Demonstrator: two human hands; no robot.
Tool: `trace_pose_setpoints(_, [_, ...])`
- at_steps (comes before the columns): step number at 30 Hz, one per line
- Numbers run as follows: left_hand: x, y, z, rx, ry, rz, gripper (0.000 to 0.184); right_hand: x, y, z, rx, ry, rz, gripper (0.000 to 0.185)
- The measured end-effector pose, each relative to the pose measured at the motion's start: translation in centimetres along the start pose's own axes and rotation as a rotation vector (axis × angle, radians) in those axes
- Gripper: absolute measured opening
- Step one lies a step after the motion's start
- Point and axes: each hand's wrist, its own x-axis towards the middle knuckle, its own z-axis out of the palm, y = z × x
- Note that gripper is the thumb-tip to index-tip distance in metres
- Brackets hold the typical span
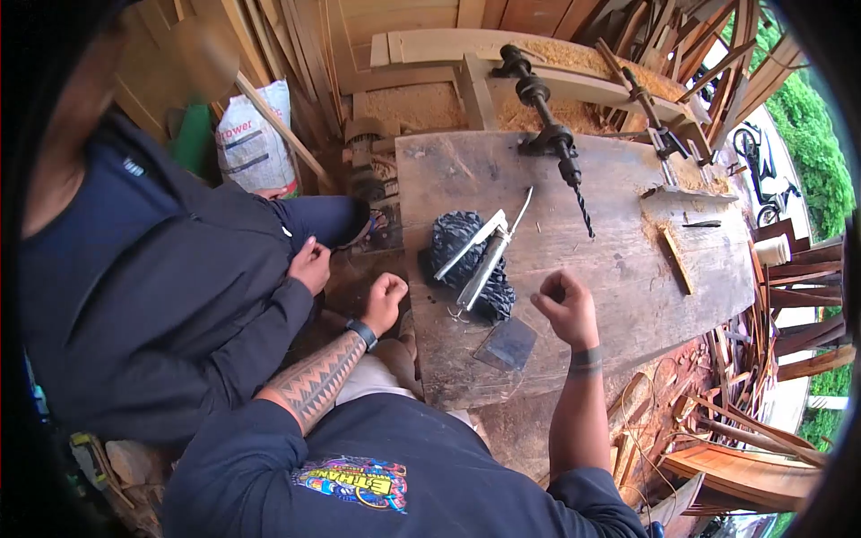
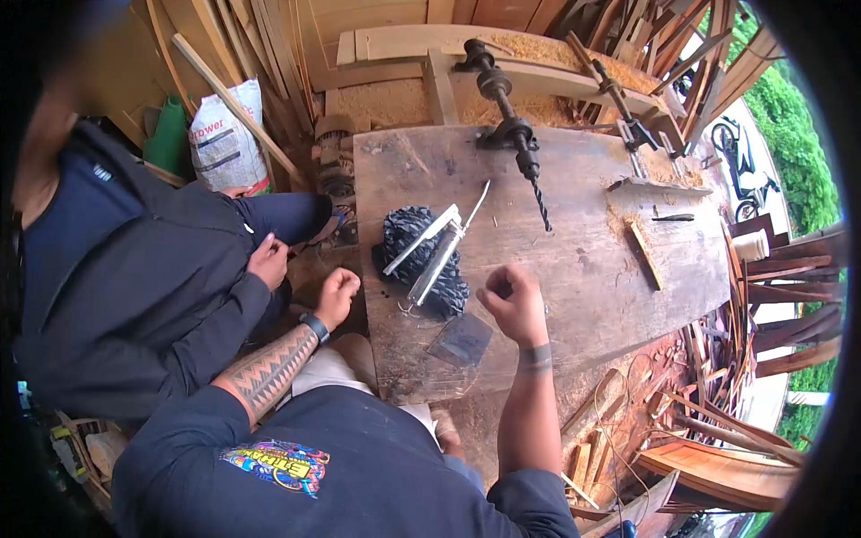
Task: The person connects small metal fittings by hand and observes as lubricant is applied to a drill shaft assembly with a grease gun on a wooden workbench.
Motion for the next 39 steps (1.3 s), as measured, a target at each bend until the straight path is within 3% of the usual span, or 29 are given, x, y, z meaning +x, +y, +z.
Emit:
trace_pose_setpoints(4, [0.9,1.8,1.5,-0.152,-0.006,-0.102,0.011,-2.6,0.6,-0.5,-0.132,0.008,0.048,0.023])
trace_pose_setpoints(7, [3.1,2.4,1.7,-0.121,-0.089,0.074,0.011,-4.0,0.2,-1.1,-0.153,0.067,0.127,0.023])
trace_pose_setpoints(11, [4.6,4.5,1.2,0.082,-0.187,0.16,0.01,-5.2,2.1,-1.1,-0.048,0.158,0.196,0.026])
trace_pose_setpoints(14, [4.0,9.5,1.0,0.274,-0.331,0.273,0.01,-6.1,1.4,-1.2,-0.104,0.182,0.212,0.028])
trace_pose_setpoints(19, [3.4,14.7,2.5,0.297,-0.486,0.324,0.01,-9.2,0.1,-4.1,-0.194,0.248,0.352,0.03])
trace_pose_setpoints(26, [1.0,16.6,6.4,0.345,-0.543,0.402,0.009,-13.1,6.2,-11.0,-0.155,0.34,0.378,0.029])
trace_pose_setpoints(27, [-0.6,17.2,6.8,0.341,-0.527,0.328,0.009,-13.1,7.9,-11.8,-0.128,0.339,0.396,0.029])
trace_pose_setpoints(32, [-9.0,15.8,7.5,0.415,-0.43,0.23,0.01,-13.3,11.9,-13.4,-0.187,0.177,0.38,0.031])
trace_pose_setpoints(39, [-15.6,18.7,10.3,0.532,-0.482,0.214,0.01,-11.7,15.0,-12.3,-0.252,-0.096,0.284,0.031])
